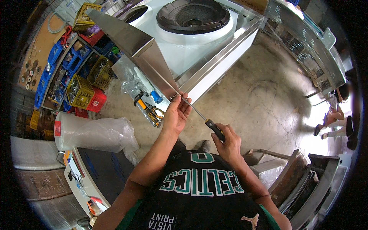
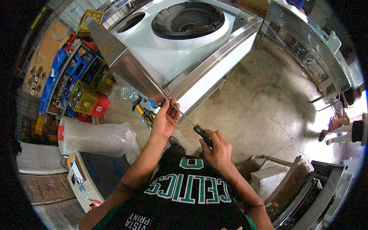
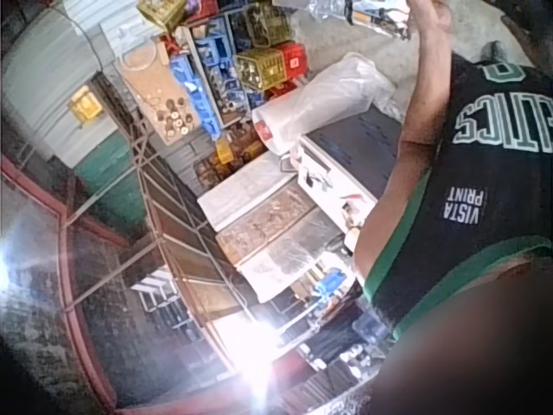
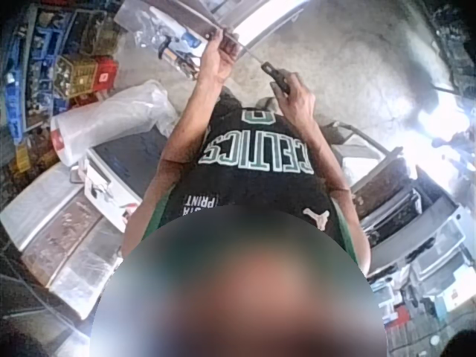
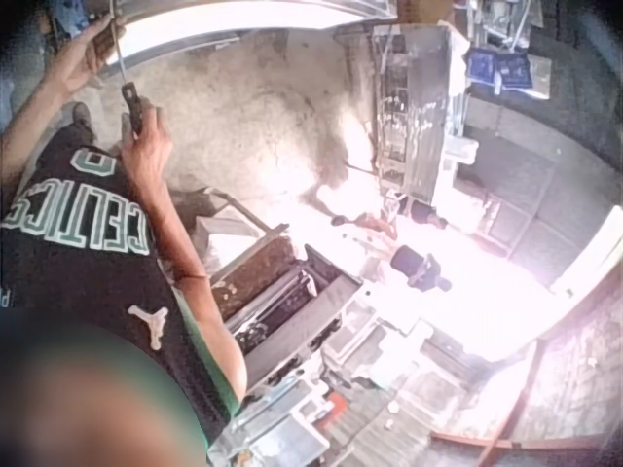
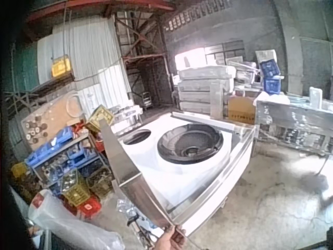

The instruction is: The person uses a screwdriver to tighten screws on the side of a stainless steel kitchen unit with two circular cutouts. After securing the side panel, the person picks up a metal faucet and positions it over one of the cutouts, aligning it for installation.

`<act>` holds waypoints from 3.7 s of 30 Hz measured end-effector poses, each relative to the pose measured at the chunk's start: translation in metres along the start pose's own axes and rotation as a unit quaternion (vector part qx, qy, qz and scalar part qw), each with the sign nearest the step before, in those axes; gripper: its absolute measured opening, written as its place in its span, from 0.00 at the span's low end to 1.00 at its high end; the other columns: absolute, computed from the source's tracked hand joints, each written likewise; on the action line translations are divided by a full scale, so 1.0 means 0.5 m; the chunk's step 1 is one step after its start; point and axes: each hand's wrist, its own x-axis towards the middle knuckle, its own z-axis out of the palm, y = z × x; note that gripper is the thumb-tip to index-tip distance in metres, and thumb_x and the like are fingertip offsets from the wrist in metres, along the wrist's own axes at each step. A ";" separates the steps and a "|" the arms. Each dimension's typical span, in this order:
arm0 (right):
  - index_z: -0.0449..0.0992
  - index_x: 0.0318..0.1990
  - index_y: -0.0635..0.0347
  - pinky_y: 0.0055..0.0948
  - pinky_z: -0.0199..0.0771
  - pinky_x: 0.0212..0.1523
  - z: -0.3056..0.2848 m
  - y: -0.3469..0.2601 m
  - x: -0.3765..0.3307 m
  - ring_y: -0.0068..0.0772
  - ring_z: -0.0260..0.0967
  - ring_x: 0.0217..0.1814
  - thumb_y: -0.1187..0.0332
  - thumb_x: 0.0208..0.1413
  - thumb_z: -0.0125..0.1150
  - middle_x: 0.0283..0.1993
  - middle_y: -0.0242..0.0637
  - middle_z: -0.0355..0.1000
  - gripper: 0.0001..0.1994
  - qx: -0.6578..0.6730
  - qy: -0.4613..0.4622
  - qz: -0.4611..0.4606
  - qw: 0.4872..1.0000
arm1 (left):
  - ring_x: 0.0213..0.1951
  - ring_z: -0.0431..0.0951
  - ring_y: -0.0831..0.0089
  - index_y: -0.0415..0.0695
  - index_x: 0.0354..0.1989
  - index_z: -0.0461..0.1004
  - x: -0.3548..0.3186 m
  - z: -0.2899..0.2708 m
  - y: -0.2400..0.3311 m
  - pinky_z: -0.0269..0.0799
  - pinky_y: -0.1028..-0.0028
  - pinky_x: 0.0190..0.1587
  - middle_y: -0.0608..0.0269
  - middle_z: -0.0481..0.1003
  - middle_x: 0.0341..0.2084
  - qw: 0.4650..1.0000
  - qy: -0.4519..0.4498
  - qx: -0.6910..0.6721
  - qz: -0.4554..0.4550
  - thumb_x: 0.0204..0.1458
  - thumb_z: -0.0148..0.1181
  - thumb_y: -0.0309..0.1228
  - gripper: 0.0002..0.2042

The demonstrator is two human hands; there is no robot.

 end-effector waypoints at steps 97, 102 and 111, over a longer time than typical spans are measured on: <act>0.71 0.50 0.65 0.26 0.70 0.28 0.010 0.004 -0.033 0.27 0.71 0.25 0.49 0.68 0.52 0.36 0.41 0.73 0.24 0.200 -0.014 0.133 0.971 | 0.32 0.83 0.76 0.47 0.45 0.71 -0.044 0.046 -0.001 0.77 0.80 0.32 0.65 0.82 0.33 0.955 0.026 0.295 0.013 0.63 0.62 0.38 0.10; 0.74 0.43 0.67 0.25 0.69 0.25 -0.003 -0.005 -0.012 0.27 0.68 0.21 0.52 0.70 0.49 0.26 0.36 0.72 0.22 0.262 -0.077 0.308 0.911 | 0.33 0.84 0.76 0.47 0.48 0.72 -0.048 0.050 -0.006 0.78 0.79 0.33 0.66 0.82 0.34 0.964 0.025 0.266 -0.001 0.63 0.62 0.37 0.11; 0.74 0.50 0.67 0.24 0.71 0.31 0.005 -0.014 -0.024 0.28 0.71 0.28 0.61 0.66 0.58 0.28 0.36 0.72 0.16 0.177 0.000 0.143 0.974 | 0.33 0.83 0.75 0.46 0.45 0.73 -0.035 0.037 0.000 0.80 0.77 0.36 0.61 0.81 0.41 0.955 0.013 0.296 0.008 0.64 0.60 0.38 0.10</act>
